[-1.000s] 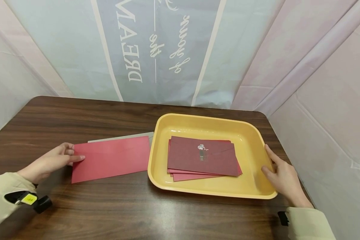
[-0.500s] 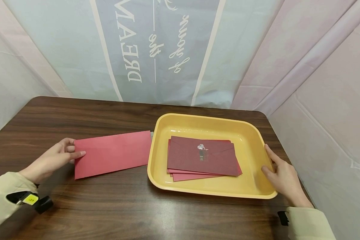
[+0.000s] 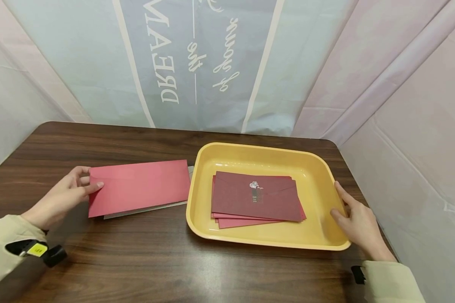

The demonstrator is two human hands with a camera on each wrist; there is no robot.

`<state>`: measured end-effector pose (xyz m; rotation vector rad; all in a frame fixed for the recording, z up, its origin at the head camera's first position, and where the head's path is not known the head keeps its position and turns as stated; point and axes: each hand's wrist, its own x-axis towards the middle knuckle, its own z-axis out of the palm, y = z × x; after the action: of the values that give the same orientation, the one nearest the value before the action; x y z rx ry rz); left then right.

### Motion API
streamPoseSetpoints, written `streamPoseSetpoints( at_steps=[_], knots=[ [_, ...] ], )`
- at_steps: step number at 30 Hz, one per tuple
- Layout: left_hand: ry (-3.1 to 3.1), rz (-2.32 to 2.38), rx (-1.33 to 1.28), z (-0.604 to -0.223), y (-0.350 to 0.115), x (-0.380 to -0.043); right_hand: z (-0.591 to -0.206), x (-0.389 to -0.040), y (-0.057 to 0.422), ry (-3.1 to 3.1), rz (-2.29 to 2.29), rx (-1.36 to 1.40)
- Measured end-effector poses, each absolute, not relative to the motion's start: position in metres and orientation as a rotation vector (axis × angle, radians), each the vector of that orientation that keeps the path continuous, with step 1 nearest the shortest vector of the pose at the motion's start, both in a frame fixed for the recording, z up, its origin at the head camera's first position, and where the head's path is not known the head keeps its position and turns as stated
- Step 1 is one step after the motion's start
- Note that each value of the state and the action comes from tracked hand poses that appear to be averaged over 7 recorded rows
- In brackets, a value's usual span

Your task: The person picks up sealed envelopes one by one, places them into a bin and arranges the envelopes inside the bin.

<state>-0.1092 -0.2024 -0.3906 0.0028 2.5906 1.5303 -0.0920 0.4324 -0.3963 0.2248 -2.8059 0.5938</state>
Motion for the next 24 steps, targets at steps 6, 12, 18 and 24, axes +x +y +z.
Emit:
streamPoseSetpoints(
  at_steps=[6, 12, 18, 24],
  knots=[
    [2.616, 1.553, -0.009, -0.384, -0.204, -0.111, -0.396, -0.092, 0.432, -2.81, 0.588, 0.221],
    [2.615, 1.555, -0.013, -0.377, -0.203, -0.112, -0.395, -0.092, 0.433, -2.814, 0.6, 0.217],
    [2.632, 1.575, -0.008, -0.366, -0.204, -0.113, -0.395, -0.092, 0.431, -2.817, 0.588, 0.212],
    [2.648, 1.627, 0.012, -0.356, -0.203, -0.117, -0.395, -0.092, 0.431, -2.805, 0.585, 0.22]
  ],
)
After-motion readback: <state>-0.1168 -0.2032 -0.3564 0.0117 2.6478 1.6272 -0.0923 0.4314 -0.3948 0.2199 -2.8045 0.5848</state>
